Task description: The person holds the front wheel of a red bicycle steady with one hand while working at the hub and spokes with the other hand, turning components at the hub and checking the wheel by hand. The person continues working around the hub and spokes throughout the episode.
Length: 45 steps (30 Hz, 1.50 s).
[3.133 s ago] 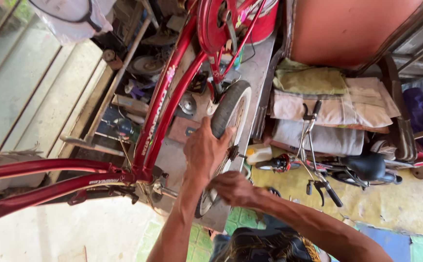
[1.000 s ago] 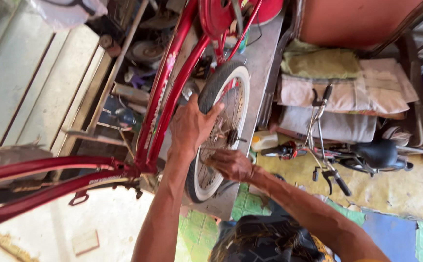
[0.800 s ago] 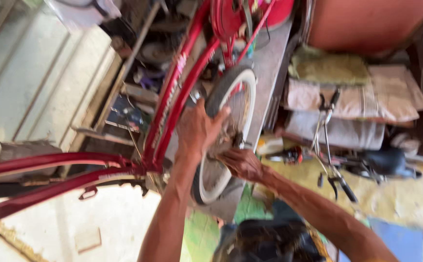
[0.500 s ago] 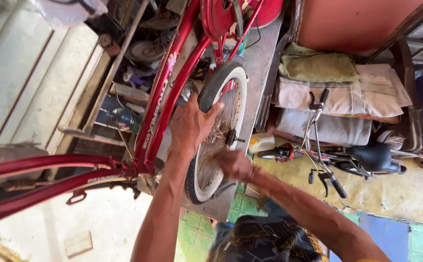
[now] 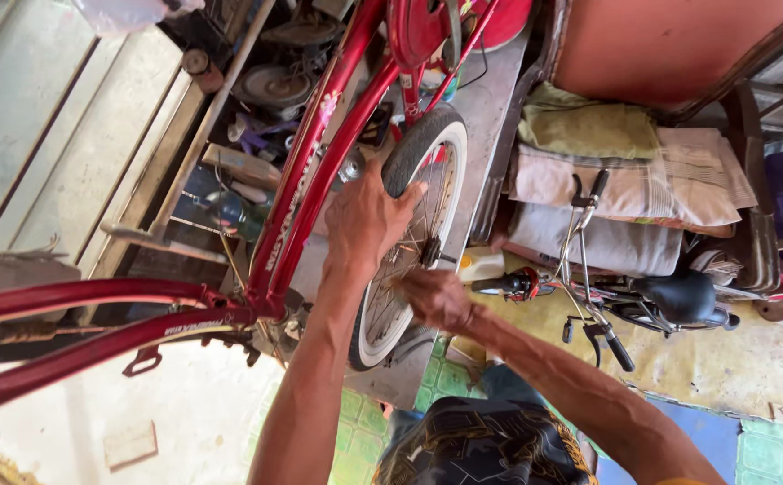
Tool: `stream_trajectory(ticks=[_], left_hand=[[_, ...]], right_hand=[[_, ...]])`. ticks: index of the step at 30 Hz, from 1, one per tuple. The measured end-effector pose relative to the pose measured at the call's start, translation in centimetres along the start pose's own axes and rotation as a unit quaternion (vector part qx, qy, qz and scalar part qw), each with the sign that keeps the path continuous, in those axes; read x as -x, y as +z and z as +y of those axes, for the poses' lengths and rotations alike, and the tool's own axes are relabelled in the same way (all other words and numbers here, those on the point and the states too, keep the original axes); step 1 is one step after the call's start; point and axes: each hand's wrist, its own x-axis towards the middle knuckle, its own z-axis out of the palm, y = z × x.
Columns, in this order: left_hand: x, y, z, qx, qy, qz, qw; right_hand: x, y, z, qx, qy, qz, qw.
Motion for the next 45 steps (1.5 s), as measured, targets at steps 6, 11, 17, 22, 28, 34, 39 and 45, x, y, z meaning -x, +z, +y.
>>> stream_trajectory(ticks=[6, 11, 17, 22, 28, 34, 39, 45], left_hand=[[-0.6, 0.3, 0.6, -0.023, 0.005, -0.028, 0.999], [-0.8, 0.2, 1.1, -0.02, 0.0, -0.027, 0.999], [-0.4, -0.2, 0.5, 0.001, 0.007, -0.024, 1.0], [0.1, -0.2, 0.2, -0.002, -0.007, -0.025, 1.0], [0.3, -0.3, 0.0, 0.014, 0.005, -0.008, 1.0], [0.0, 0.0, 0.4, -0.004, -0.001, -0.005, 1.0], [0.2, 0.1, 0.2, 0.007, -0.018, -0.028, 0.999], [0.0, 0.6, 0.6, -0.015, 0.0, -0.006, 1.0]], right_hand=[[-0.1, 0.3, -1.0, -0.012, -0.017, 0.017, 1.0], [-0.2, 0.1, -0.2, 0.031, 0.02, -0.011, 0.999], [-0.5, 0.4, -0.9, 0.011, 0.011, 0.022, 1.0], [-1.0, -0.1, -1.7, -0.012, 0.026, 0.003, 1.0], [-0.7, 0.3, -1.4, -0.022, 0.025, 0.009, 0.999], [-0.3, 0.9, -0.9, -0.081, 0.004, 0.026, 0.996], [-0.3, 0.0, -0.6, 0.03, 0.025, 0.004, 0.999], [-0.7, 0.3, -2.0, 0.015, 0.016, 0.01, 1.0]])
